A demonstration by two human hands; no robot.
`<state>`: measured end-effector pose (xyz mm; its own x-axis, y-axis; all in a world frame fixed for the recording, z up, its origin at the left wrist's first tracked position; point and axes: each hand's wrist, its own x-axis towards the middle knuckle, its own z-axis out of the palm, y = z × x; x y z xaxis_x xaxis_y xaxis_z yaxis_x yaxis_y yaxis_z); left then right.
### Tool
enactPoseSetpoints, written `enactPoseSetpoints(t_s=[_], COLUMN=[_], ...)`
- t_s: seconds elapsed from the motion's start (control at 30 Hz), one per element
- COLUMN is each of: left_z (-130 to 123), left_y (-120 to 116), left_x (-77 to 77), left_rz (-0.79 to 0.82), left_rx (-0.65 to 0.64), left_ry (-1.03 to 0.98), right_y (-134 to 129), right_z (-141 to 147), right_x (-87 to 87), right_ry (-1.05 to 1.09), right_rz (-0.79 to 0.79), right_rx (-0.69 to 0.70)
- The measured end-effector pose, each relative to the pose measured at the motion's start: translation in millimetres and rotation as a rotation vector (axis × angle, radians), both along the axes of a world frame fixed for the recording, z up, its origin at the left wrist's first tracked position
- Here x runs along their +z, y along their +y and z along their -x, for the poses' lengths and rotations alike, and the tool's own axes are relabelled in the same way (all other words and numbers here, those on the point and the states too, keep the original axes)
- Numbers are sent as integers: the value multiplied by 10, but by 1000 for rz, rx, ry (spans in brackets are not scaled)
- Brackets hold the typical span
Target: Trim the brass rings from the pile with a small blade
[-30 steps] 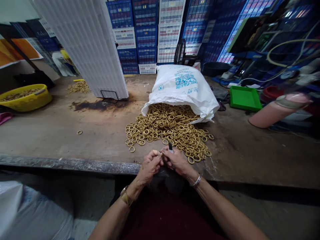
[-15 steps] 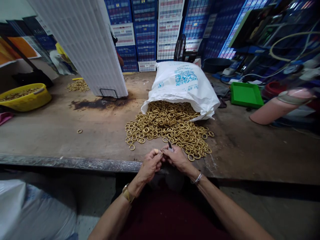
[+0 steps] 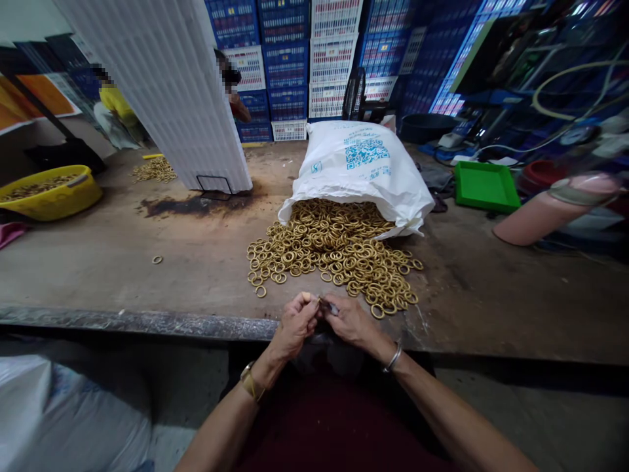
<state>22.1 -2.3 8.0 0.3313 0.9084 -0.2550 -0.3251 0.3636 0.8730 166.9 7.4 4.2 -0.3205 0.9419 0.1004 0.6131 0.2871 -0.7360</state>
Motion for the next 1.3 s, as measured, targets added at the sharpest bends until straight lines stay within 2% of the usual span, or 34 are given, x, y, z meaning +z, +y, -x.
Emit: enactPoseSetpoints(t_s=[0.3, 0.47, 0.57, 0.67, 0.73, 0.9, 1.1, 1.3], left_z=[17, 55, 85, 110, 123, 141, 166, 203], left_y=[-11, -25, -112, -193, -197, -108, -95, -45], left_x=[2, -19, 83, 232, 281, 165, 58, 7], left_rz=[-83, -74, -46, -2, 54, 133, 185, 368], left_rx=[26, 13, -59, -169, -147, 8, 46, 38], left_ry=[160, 122, 24, -95, -163, -179, -249, -428], right_y=[-27, 12, 84, 199, 293, 572, 809, 807], right_z=[25, 44, 30, -12, -38, -72, -102, -134], right_x=[-43, 23, 36, 62, 110, 258, 220, 181], right_ry=[-180, -315, -468, -556, -584, -707, -835, -783], right_rz=[-26, 64, 78, 12, -47, -84, -55, -88], right_rx=[29, 59, -18, -119, -190, -369, -355, -349])
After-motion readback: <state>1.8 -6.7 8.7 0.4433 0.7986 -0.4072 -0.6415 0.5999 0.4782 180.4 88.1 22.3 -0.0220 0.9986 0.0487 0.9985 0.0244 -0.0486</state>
